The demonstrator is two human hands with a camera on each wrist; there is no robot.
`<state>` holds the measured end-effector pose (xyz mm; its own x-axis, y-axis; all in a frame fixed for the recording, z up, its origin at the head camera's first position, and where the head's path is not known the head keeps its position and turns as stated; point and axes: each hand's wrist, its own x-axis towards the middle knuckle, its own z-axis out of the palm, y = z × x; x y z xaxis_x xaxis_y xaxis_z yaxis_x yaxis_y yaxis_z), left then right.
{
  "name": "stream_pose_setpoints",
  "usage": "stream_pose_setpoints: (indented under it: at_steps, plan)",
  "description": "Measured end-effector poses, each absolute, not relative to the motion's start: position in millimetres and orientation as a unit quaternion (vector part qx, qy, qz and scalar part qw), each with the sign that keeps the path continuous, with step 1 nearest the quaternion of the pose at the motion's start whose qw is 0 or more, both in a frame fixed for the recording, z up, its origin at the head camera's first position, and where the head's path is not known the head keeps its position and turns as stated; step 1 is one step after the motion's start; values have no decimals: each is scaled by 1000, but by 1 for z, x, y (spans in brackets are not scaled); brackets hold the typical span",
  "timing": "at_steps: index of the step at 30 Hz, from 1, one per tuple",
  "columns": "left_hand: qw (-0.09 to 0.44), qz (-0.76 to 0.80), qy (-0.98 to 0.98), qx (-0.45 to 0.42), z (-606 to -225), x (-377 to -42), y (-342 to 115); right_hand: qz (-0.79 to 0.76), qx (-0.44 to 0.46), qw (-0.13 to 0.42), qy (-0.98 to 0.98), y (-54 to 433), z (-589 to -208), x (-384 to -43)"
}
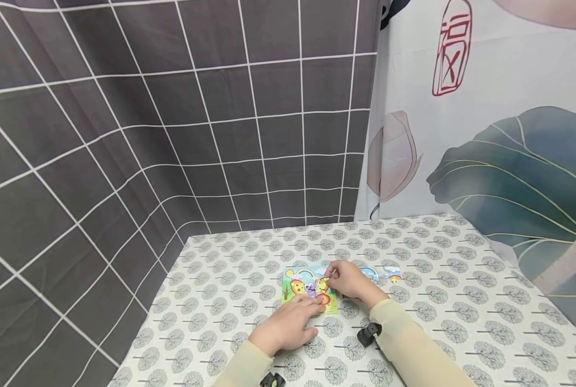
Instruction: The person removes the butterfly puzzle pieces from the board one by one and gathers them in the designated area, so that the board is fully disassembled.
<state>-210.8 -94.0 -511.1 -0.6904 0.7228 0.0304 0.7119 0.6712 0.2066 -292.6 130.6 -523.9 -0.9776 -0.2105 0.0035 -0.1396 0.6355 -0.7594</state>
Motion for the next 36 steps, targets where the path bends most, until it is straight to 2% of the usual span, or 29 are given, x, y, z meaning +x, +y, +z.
stream_pose_setpoints:
  at_steps: [7,36]
  plan:
    - [40,98,918,383,-511,-212,-92,-432,-81,49,897,129,-521,-292]
    - [36,114,914,388,-516,-212,-96,-440,-85,31,893,135,-517,-289]
